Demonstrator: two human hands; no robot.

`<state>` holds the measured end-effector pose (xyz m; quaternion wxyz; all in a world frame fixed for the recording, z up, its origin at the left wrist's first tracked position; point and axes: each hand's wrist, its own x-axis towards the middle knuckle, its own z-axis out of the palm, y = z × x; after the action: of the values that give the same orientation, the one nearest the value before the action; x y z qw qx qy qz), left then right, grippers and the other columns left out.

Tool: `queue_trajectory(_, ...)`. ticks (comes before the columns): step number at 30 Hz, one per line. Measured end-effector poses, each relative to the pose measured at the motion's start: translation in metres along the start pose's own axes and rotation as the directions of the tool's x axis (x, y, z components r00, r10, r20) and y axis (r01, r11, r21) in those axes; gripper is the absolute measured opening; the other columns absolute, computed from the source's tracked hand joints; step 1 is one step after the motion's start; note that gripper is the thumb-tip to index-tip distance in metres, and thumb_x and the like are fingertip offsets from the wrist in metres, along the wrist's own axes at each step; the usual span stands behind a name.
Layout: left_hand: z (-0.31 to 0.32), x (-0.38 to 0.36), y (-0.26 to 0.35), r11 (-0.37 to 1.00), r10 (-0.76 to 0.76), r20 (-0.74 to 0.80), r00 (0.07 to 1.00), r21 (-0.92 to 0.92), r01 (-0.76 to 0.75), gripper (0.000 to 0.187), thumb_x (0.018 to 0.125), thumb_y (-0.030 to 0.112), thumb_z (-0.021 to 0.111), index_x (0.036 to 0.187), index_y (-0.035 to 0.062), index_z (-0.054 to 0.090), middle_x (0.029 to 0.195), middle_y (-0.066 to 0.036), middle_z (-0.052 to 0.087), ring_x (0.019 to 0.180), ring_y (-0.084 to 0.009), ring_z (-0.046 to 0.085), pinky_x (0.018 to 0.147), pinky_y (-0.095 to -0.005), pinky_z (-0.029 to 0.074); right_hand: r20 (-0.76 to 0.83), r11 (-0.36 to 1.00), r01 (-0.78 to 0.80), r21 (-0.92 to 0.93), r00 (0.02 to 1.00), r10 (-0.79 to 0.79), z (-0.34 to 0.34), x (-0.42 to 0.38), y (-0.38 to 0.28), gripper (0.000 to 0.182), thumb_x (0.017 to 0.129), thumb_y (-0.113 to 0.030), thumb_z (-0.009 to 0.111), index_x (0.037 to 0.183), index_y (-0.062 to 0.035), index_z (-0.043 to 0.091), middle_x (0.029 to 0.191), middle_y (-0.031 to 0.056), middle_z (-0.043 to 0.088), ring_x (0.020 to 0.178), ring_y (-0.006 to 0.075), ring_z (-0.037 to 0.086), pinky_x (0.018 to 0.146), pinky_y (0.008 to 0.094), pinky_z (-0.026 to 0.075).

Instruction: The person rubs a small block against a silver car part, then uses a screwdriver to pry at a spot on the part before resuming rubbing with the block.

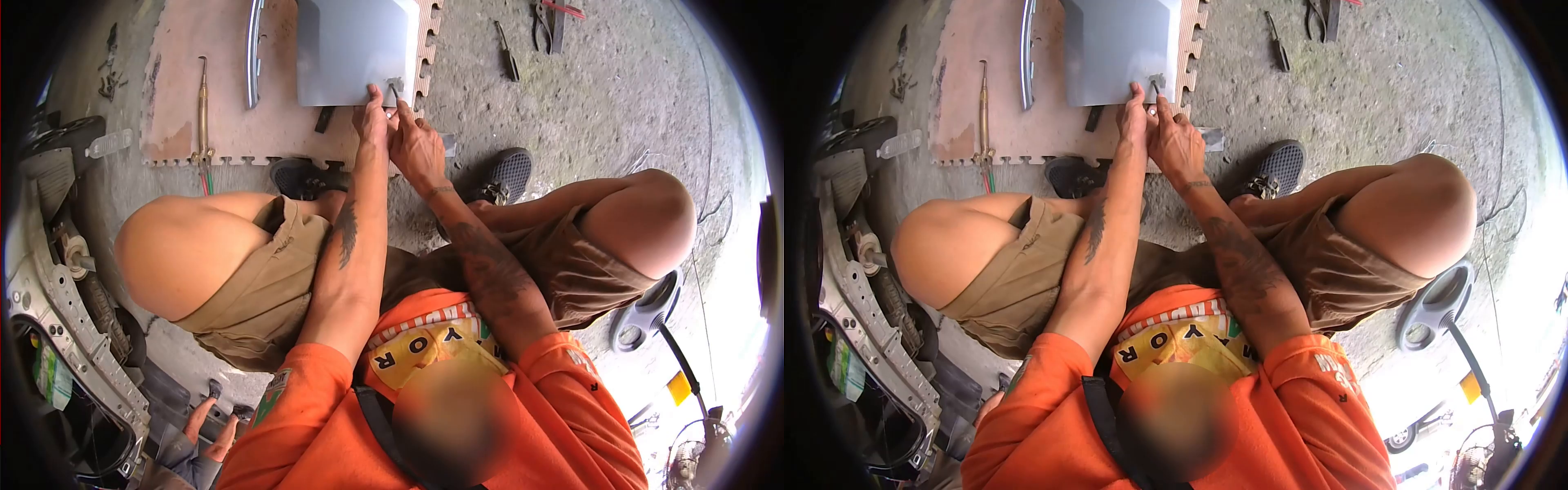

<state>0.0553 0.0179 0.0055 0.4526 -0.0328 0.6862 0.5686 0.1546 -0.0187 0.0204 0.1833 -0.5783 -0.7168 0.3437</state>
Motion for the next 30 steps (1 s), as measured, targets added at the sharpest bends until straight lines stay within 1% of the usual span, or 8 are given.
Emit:
queue_trajectory(2, -0.001, 0.002, -0.001, 0.998, 0.028, 0.016, 0.999, 0.047, -0.029, 0.067, 0.095, 0.049, 0.067, 0.132, -0.0053, 0.058, 0.128, -0.013, 0.061, 0.099, -0.0218, 0.059, 0.084, -0.0346, 0.052, 0.0, 1.0, 0.01, 0.013, 1.0, -0.01, 0.002, 0.002, 0.002, 0.06, 0.089, -0.024, 0.061, 0.147, -0.0171, 0.047, 0.094, 0.0263, 0.068, 0.079, 0.0465, 0.069, 0.068, 0.0535, 0.054)
queue_trajectory(4, -0.003, 0.008, -0.004, 0.985, -0.024, 0.026, 0.999, -0.173, 0.028, 0.036, 0.095, 0.025, 0.072, 0.118, 0.0027, 0.056, 0.103, -0.011, 0.06, 0.072, -0.0194, 0.056, 0.053, -0.0319, 0.047, 0.008, 0.999, 0.022, 0.027, 1.0, -0.022, 0.006, 0.0, 0.003, 0.06, 0.09, -0.025, 0.061, 0.147, -0.0175, 0.047, 0.094, 0.0269, 0.068, 0.08, 0.0471, 0.069, 0.068, 0.0537, 0.054)
queue_trajectory(16, -0.006, 0.027, -0.017, 0.94, 0.033, 0.111, 0.993, -0.342, 0.007, 0.024, 0.097, 0.014, 0.068, 0.115, 0.0053, 0.056, 0.099, -0.007, 0.061, 0.071, -0.0149, 0.054, 0.049, -0.0262, 0.04, -0.06, 0.999, 0.051, 0.0, 0.997, -0.051, 0.022, 0.002, 0.014, 0.058, 0.092, -0.023, 0.061, 0.148, -0.0181, 0.047, 0.094, 0.0248, 0.067, 0.077, 0.0454, 0.068, 0.067, 0.052, 0.054)
queue_trajectory(19, -0.011, 0.038, -0.021, 0.932, 0.018, 0.202, 0.979, -0.357, 0.056, 0.024, 0.097, 0.014, 0.067, 0.117, 0.0057, 0.055, 0.1, -0.006, 0.061, 0.071, -0.0148, 0.054, 0.05, -0.0262, 0.041, -0.15, 0.982, 0.15, 0.116, 0.98, -0.132, 0.026, 0.008, 0.017, 0.057, 0.09, -0.02, 0.063, 0.146, -0.0188, 0.05, 0.09, 0.0242, 0.067, 0.074, 0.0424, 0.068, 0.066, 0.05, 0.053)
queue_trajectory(23, -0.017, 0.054, -0.031, 0.929, 0.016, 0.265, 0.964, -0.36, 0.084, 0.026, 0.097, 0.016, 0.067, 0.118, 0.0053, 0.055, 0.101, -0.006, 0.061, 0.073, -0.0149, 0.055, 0.05, -0.0258, 0.042, -0.146, 0.977, 0.132, 0.166, 0.983, -0.108, 0.028, 0.012, 0.017, 0.056, 0.09, -0.017, 0.064, 0.144, -0.0205, 0.053, 0.085, 0.0211, 0.068, 0.072, 0.0398, 0.068, 0.065, 0.0478, 0.053)
queue_trajectory(25, -0.016, 0.047, -0.03, 0.946, 0.077, 0.235, 0.969, -0.323, 0.003, 0.027, 0.099, 0.027, 0.065, 0.11, 0.0025, 0.063, 0.095, -0.005, 0.063, 0.069, -0.0149, 0.055, 0.056, -0.029, 0.049, -0.133, 0.98, 0.127, 0.153, 0.985, -0.107, 0.024, 0.009, 0.01, 0.054, 0.091, -0.017, 0.063, 0.144, -0.0209, 0.054, 0.083, 0.0201, 0.069, 0.071, 0.0395, 0.068, 0.064, 0.0473, 0.053)
queue_trajectory(27, -0.014, 0.045, -0.028, 0.952, 0.093, 0.21, 0.973, -0.304, -0.025, 0.027, 0.099, 0.027, 0.065, 0.111, 0.0023, 0.063, 0.096, -0.005, 0.063, 0.072, -0.0154, 0.056, 0.058, -0.0292, 0.05, -0.087, 0.992, 0.026, 0.12, 0.996, -0.016, 0.024, 0.007, 0.006, 0.053, 0.092, -0.019, 0.062, 0.144, -0.0219, 0.054, 0.083, 0.0185, 0.069, 0.07, 0.0387, 0.069, 0.064, 0.0477, 0.053)
queue_trajectory(30, -0.012, 0.043, -0.026, 0.953, 0.08, 0.199, 0.977, -0.303, -0.016, 0.027, 0.099, 0.023, 0.066, 0.117, 0.0032, 0.061, 0.102, -0.006, 0.063, 0.079, -0.0162, 0.059, 0.057, -0.0289, 0.048, -0.127, 0.996, 0.014, 0.085, 0.992, -0.003, 0.028, 0.008, 0.009, 0.052, 0.093, -0.022, 0.06, 0.144, -0.0234, 0.053, 0.081, 0.0182, 0.069, 0.068, 0.0383, 0.069, 0.062, 0.0488, 0.052)
